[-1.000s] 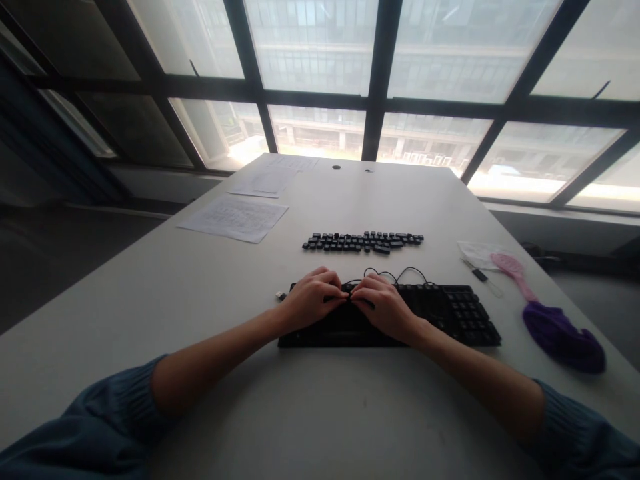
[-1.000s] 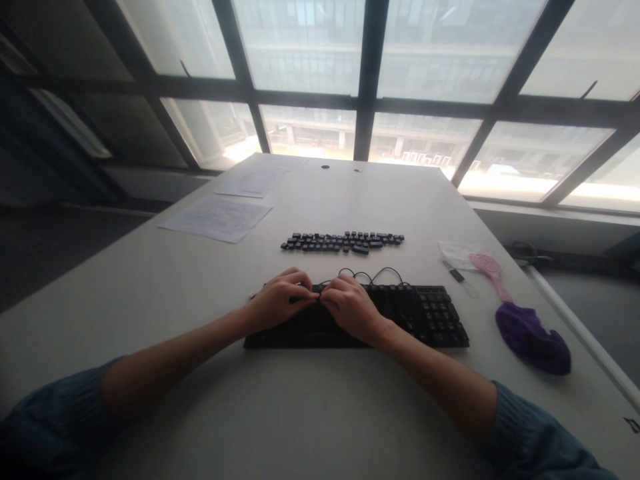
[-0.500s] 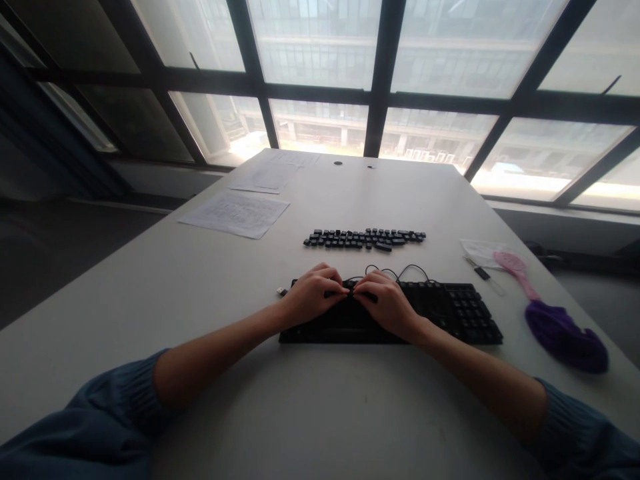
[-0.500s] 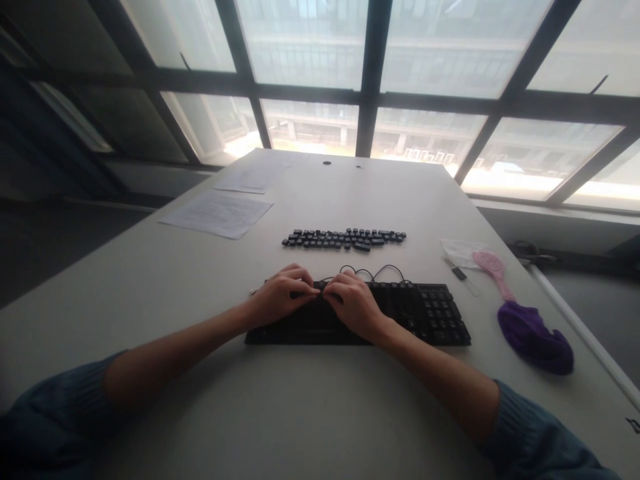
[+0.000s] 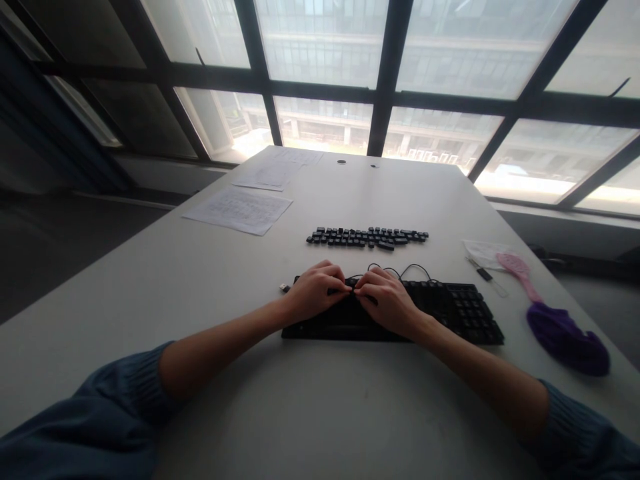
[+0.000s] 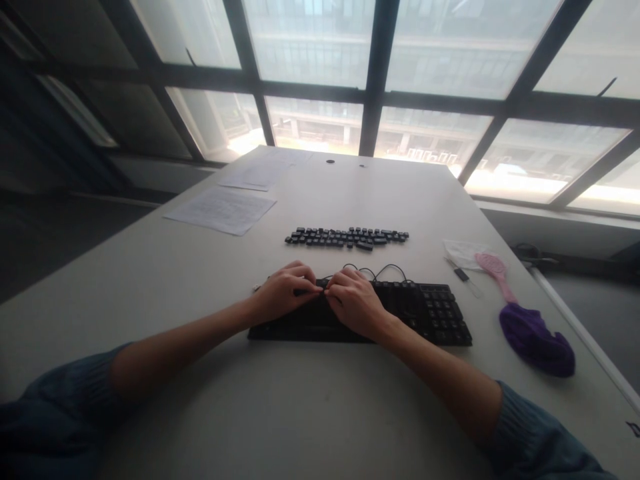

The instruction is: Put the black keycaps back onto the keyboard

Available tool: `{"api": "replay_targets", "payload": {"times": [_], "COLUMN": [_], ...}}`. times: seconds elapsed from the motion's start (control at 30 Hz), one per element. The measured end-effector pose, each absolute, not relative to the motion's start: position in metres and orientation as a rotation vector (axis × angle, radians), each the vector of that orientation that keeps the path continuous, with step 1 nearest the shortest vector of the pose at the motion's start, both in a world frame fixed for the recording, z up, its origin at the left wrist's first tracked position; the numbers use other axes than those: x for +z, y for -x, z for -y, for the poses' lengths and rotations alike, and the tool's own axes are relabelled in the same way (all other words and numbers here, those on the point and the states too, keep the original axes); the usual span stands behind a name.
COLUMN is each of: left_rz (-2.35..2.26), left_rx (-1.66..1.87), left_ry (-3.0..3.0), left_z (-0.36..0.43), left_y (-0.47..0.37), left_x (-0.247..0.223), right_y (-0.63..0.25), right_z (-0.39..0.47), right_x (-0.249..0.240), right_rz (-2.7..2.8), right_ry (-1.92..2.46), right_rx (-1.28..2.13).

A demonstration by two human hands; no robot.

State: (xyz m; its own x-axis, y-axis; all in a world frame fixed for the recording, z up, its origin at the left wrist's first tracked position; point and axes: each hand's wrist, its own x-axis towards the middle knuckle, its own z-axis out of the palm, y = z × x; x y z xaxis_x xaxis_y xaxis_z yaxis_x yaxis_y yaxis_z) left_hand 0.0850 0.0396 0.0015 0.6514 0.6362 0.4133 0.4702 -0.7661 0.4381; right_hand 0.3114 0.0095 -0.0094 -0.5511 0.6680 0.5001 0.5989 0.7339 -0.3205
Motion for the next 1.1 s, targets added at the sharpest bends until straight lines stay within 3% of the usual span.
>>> {"api": "replay_targets", "payload": {"times": [0.63, 1.1], "left_rz": [-0.880, -1.001], "left_rx": [0.654, 1.046], "left_ry": [-2.749, -2.582], "left_z": [-0.0384, -0.0467], "left_y": [-0.0828, -0.0801], "left_x": [0.0088, 0.0104], "right_y": [-0.3126, -0.3149], "right_z": [-0.0054, -0.0077], "right_x": [-0.0111, -0.0091], "right_rz": [2.306, 2.082], "right_ry": [0.997, 1.124], "right_rx": [0.169, 0.220]}}
